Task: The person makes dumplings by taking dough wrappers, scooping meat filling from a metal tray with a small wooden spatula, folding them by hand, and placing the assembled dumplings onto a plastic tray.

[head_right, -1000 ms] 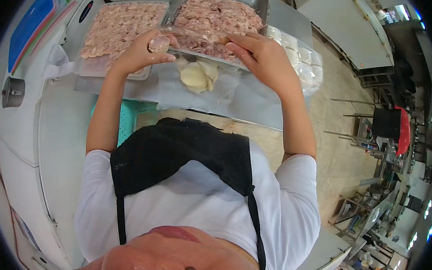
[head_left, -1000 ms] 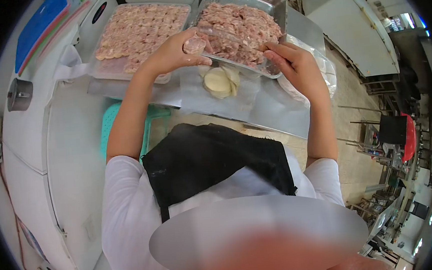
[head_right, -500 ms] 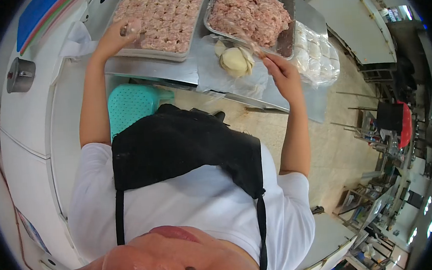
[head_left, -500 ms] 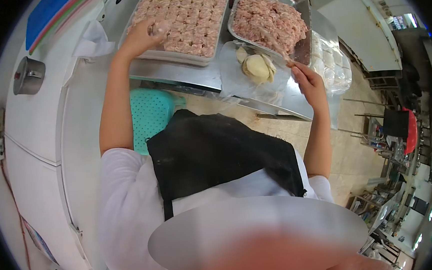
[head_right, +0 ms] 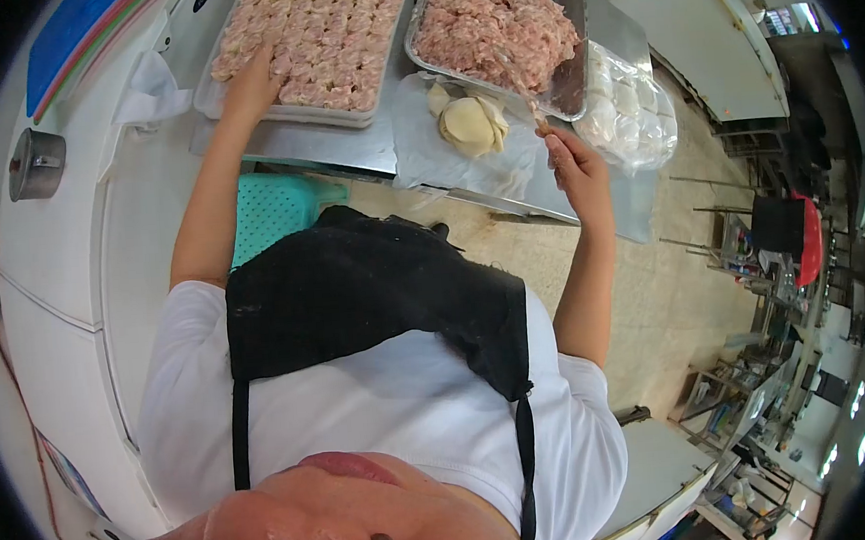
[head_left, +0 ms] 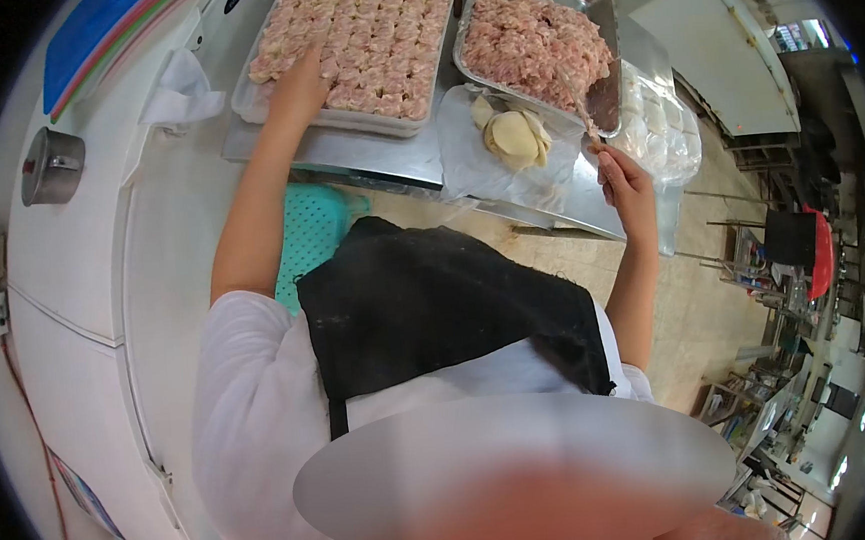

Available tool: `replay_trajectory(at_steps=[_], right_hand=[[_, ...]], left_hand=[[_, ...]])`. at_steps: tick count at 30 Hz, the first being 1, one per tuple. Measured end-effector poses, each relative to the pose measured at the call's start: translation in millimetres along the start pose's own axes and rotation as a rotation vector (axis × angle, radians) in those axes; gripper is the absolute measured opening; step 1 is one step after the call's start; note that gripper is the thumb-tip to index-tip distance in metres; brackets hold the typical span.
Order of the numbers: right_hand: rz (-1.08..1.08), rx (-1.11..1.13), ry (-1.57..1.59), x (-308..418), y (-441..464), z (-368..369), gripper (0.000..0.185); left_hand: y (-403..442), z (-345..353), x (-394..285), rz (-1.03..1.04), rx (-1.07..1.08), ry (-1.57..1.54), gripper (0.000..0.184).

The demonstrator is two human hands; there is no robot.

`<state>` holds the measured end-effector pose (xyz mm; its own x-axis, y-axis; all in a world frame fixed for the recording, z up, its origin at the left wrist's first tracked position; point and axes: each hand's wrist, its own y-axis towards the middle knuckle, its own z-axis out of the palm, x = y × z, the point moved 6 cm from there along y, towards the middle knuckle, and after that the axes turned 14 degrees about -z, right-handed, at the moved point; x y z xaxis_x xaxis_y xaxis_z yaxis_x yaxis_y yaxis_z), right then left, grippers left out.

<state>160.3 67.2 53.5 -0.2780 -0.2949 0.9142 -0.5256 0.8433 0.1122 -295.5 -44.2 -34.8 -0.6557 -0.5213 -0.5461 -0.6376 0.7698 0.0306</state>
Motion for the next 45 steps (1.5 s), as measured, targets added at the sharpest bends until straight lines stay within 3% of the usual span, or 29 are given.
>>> replay_trajectory(at_steps=[4, 7, 9, 13, 15, 17, 18, 19, 20, 21, 23, 26, 29, 33, 36, 39, 40, 45], right_hand=[[-0.007, 0.082, -0.021, -5, 17, -5, 0.026], [-0.042, 0.174, -0.166, -14, 36, -14, 0.026], [-0.221, 0.242, -0.392, -8, 58, -25, 0.024], [-0.348, 0.443, -1.107, -18, 109, -92, 0.026], [-0.387, 0.428, -1.254, -21, 134, -103, 0.029], [-0.462, 0.407, -1.392, -31, 152, -91, 0.028], [-0.554, 0.41, -1.31, -58, 158, -80, 0.023], [-0.477, 0.554, -1.247, -74, 151, -57, 0.017], [-0.66, 0.64, -1.259, -79, 133, -32, 0.015], [-0.754, 0.57, -1.212, -78, 117, -27, 0.012], [-0.754, 0.68, -1.282, -67, 105, -32, 0.019], [-0.716, 0.678, -1.268, -29, 123, -77, 0.015], [-0.879, 0.44, -1.244, -17, 144, -87, 0.009], [-1.085, 0.498, -0.971, -77, 124, -45, 0.008], [-0.92, 0.644, -1.036, -66, 110, -45, 0.019], [-0.745, 0.756, -1.174, -49, 141, -76, 0.015], [-0.862, 0.611, -1.119, -28, 144, -85, 0.014], [-0.918, 0.645, -1.084, -87, 140, -42, 0.012]], left_hand=[[5, 4, 13, 0.148, -0.067, -0.139, 0.072], [-8, -14, 14, -0.121, 0.057, -0.01, 0.068], [-23, -32, -3, -0.079, -0.104, -0.059, 0.063], [-48, -3, -95, 0.093, -0.131, -0.14, 0.05], [-79, 14, -171, 0.267, -0.104, -0.35, 0.037], [-90, 54, -212, 0.421, 0.111, -0.372, 0.031], [-94, 75, -223, 0.443, 0.162, -0.352, 0.032], [-98, 98, -231, 0.464, 0.212, -0.332, 0.033], [-100, 117, -239, 0.484, 0.259, -0.31, 0.034], [-102, 127, -247, 0.491, 0.252, -0.289, 0.032], [-107, 143, -261, 0.492, 0.225, -0.249, 0.03], [-104, 161, -262, 0.43, 0.097, -0.153, 0.028], [-93, 161, -254, 0.345, 0.08, -0.157, 0.027], [-100, 124, -238, 0.305, -0.031, -0.208, 0.026], [-114, 129, -214, 0.274, 0.105, -0.049, 0.029], [-115, 116, -229, 0.193, 0.075, 0.01, 0.03], [-113, 120, -236, 0.203, 0.043, -0.03, 0.029], [-104, 149, -253, 0.243, -0.117, -0.05, 0.027]])
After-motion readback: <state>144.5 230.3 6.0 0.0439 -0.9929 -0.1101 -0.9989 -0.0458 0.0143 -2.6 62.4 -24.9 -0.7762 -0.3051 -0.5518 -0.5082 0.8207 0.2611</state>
